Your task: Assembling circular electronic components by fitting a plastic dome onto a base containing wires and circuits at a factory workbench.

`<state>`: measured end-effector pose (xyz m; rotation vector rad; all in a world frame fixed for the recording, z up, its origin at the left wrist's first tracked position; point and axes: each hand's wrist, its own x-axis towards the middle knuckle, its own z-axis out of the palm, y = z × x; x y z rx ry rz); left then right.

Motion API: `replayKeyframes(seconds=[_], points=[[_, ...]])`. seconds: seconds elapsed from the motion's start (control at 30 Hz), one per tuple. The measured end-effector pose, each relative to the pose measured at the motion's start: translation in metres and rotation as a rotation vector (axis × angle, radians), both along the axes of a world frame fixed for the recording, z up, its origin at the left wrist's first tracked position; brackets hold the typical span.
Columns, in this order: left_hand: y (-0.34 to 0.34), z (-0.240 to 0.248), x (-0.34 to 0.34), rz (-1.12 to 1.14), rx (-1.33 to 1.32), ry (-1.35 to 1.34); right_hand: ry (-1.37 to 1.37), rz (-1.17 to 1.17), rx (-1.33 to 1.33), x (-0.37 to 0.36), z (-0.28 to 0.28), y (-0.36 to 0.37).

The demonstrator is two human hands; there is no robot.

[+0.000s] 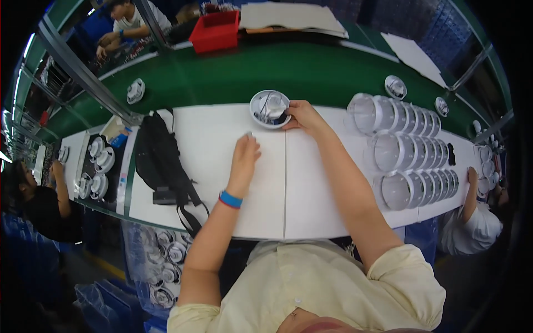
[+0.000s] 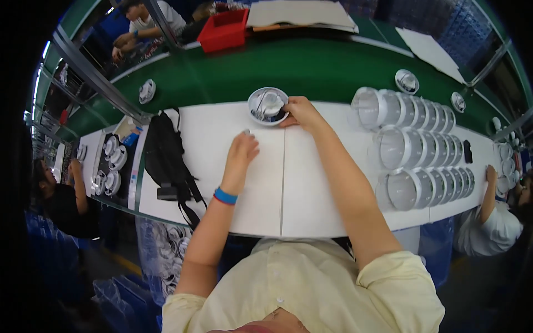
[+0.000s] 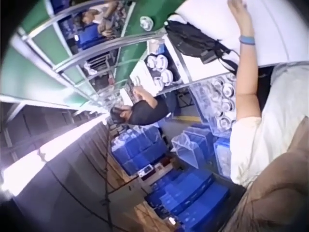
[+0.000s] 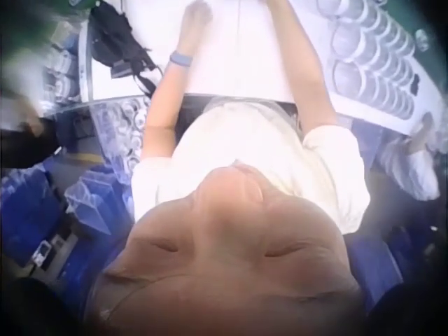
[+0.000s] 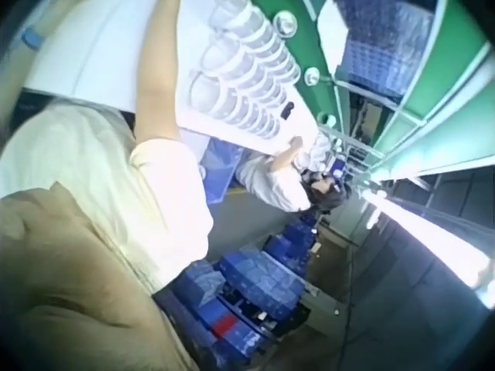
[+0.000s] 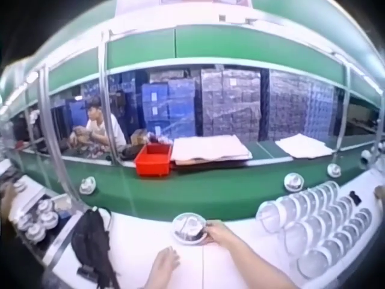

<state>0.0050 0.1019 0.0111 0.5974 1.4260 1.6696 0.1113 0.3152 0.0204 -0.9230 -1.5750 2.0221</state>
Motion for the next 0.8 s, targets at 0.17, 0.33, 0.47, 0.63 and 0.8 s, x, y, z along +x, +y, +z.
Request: replayKeyframes(seconds=[0.17, 0.33, 0.47, 0.63, 0.8], points=[[0.003, -0.008, 0.008, -0.110, 0.065, -0.108, -0.131, 0.148, 0.036, 0.050, 0.006, -0.070], [-0.018, -0.005, 0.006, -0.279, 0.036, -0.235, 0.037, -0.249, 0.084, 0.083, -0.023, -0.117], [-0.034, -0.003, 0.006, -0.246, 0.047, -0.216, -0.060, -0.450, 0.655, 0.091, -0.031, -0.183], [-0.037, -0.011, 0.013, -0.248, 0.094, -0.119, -0.168, -0.385, 0.963, 0.066, -0.010, -0.193], [-0.036, -0.012, 0.011, -0.240, 0.134, -0.160, -0.209, -0.337, 1.224, 0.064, -0.002, -0.178]])
